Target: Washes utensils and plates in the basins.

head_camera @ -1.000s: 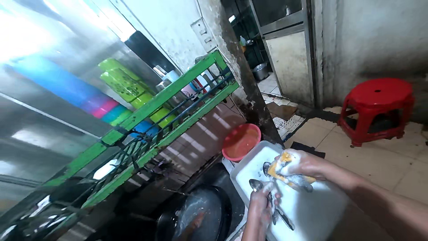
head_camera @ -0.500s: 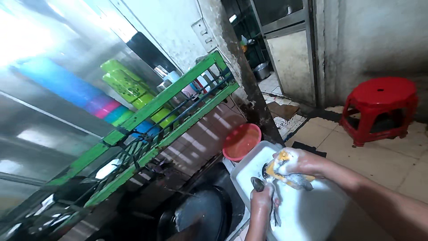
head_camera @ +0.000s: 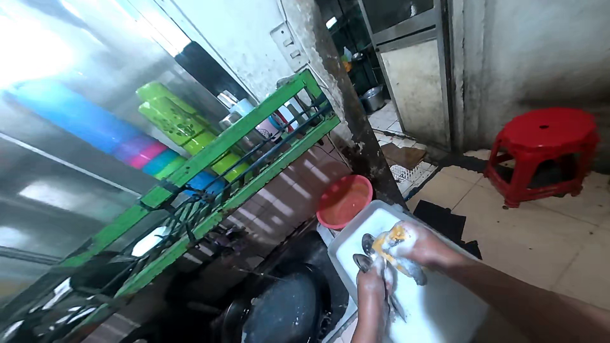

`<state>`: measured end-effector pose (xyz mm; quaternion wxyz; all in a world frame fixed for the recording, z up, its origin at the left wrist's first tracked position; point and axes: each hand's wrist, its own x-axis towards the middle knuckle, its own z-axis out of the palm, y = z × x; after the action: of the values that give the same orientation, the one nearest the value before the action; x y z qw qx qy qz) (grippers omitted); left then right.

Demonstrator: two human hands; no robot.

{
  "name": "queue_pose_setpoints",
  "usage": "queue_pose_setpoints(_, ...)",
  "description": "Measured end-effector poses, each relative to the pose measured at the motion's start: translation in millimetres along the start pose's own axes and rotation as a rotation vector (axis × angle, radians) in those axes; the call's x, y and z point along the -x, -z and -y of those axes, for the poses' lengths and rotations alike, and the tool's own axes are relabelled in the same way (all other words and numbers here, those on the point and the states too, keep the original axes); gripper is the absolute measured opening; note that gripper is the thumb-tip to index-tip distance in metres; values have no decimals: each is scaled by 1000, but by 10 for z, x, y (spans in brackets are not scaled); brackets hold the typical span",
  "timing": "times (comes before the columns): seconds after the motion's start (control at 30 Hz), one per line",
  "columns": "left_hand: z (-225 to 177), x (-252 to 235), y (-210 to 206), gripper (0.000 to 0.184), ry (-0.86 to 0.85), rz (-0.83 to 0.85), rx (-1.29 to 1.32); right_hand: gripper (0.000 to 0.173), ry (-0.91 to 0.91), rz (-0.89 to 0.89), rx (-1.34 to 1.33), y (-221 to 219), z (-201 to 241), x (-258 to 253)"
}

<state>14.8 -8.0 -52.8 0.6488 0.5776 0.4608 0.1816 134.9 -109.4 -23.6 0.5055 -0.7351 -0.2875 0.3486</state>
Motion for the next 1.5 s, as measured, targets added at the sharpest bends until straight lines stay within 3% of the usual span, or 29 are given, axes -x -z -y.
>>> queue_pose_setpoints(0.1, -19, 76, -50, 19, 29, -7, -11, 49, -18, 117, 142, -69, -21, 18)
queue_pose_setpoints(0.3, 86, 51, -115, 18, -53, -73, -86, 41, 150, -95, 274, -46, -105, -219)
queue_pose_setpoints(0.47, 36, 147, -74, 17, -41, -104, -305, 49, 75, 148, 331, -83, -38, -153)
queue_pose_setpoints(0.63, 72, 115, -58, 15, -70, -119, -227, 41, 231, -104, 339, -68, -151, -287)
queue_pose_setpoints(0.8, 34, 154, 19, 19, -63, -150, -379, 40, 168, 169, 436, -142, -5, -137)
queue_pose_setpoints(0.87, 110, 149, 37, 19, -42, -141, -332, 38, 202, 90, 453, -70, -84, -224)
queue_pose_setpoints(0.93, 108, 157, 25, 21, -20, -121, -211, 37, 261, -90, 403, 3, -83, -316)
queue_pose_setpoints(1.03, 62, 188, 31, 22, 25, -73, -26, 54, 258, -292, 122, 39, -8, -443)
queue_pose_setpoints(1.1, 50, 221, 60, 20, 22, -3, 35, 60, 255, -230, 39, 52, 10, -409)
queue_pose_setpoints(1.2, 46, 259, 67, 19, 18, 99, 91, 39, 305, -51, 231, 65, -7, -299)
queue_pose_setpoints(1.3, 127, 254, 120, 19, -31, 91, 84, 36, 321, -194, 187, 214, 59, -294)
queue_pose_setpoints(1.4, 149, 210, 78, 20, -90, -2, 97, 44, 183, -403, -62, 287, 59, -401)
queue_pose_setpoints(1.5, 46, 174, -11, 21, -86, -78, 22, 47, 49, -311, -152, -45, 40, -219)
